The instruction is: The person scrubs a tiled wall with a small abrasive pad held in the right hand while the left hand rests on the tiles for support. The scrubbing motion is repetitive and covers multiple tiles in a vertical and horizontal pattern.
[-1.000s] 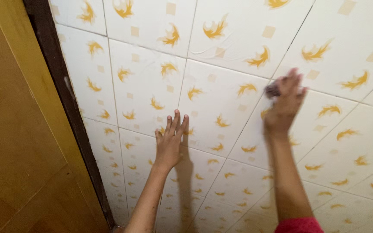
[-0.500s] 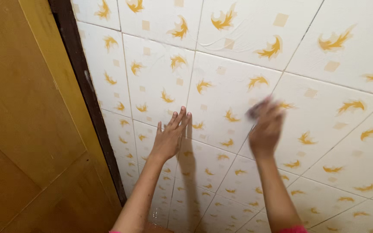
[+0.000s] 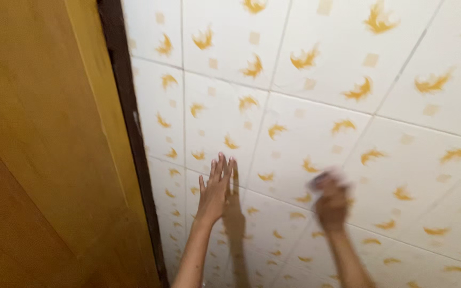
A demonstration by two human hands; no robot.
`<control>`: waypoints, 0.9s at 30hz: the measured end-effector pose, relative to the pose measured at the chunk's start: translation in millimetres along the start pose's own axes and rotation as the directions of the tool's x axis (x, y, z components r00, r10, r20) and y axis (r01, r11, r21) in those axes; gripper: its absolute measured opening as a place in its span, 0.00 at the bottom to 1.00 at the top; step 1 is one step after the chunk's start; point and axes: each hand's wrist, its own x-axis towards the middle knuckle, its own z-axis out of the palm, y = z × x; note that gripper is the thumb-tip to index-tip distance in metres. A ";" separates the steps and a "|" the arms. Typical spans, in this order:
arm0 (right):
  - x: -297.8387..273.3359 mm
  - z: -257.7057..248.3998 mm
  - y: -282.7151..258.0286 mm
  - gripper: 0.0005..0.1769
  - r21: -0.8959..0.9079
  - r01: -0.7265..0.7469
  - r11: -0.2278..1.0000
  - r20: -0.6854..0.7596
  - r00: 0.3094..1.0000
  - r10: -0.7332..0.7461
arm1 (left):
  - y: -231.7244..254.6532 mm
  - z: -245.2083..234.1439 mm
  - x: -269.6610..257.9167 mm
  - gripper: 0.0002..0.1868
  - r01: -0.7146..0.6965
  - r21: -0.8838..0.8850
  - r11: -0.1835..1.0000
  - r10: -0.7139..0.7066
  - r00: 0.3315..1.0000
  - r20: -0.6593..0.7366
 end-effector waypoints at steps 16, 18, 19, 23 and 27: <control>-34.0 45.6 -60.3 0.33 -0.109 0.422 0.900 0.162 0.901 -0.403 | -46.1 13.7 3.4 0.60 0.015 0.119 0.993 -0.026 0.996 0.086; -9.1 37.3 -46.9 0.32 -0.136 0.105 0.985 0.080 0.992 -0.094 | -46.2 12.5 5.0 0.61 0.017 0.084 0.996 -0.026 0.994 0.106; 20.3 33.5 -34.3 0.31 -0.085 -0.128 0.988 0.048 0.990 0.132 | -46.0 14.1 4.7 0.61 0.018 0.069 0.997 -0.027 0.992 0.123; 132.4 39.5 -33.8 0.30 -0.088 -0.103 0.991 -0.409 0.911 0.058 | -44.1 24.7 8.2 0.59 0.049 0.033 0.998 -0.052 0.993 0.104; 128.9 69.2 -99.6 0.30 -0.135 0.171 0.976 -0.132 0.973 -0.189 | -42.5 30.0 8.3 0.58 0.052 0.018 0.998 -0.053 0.998 0.035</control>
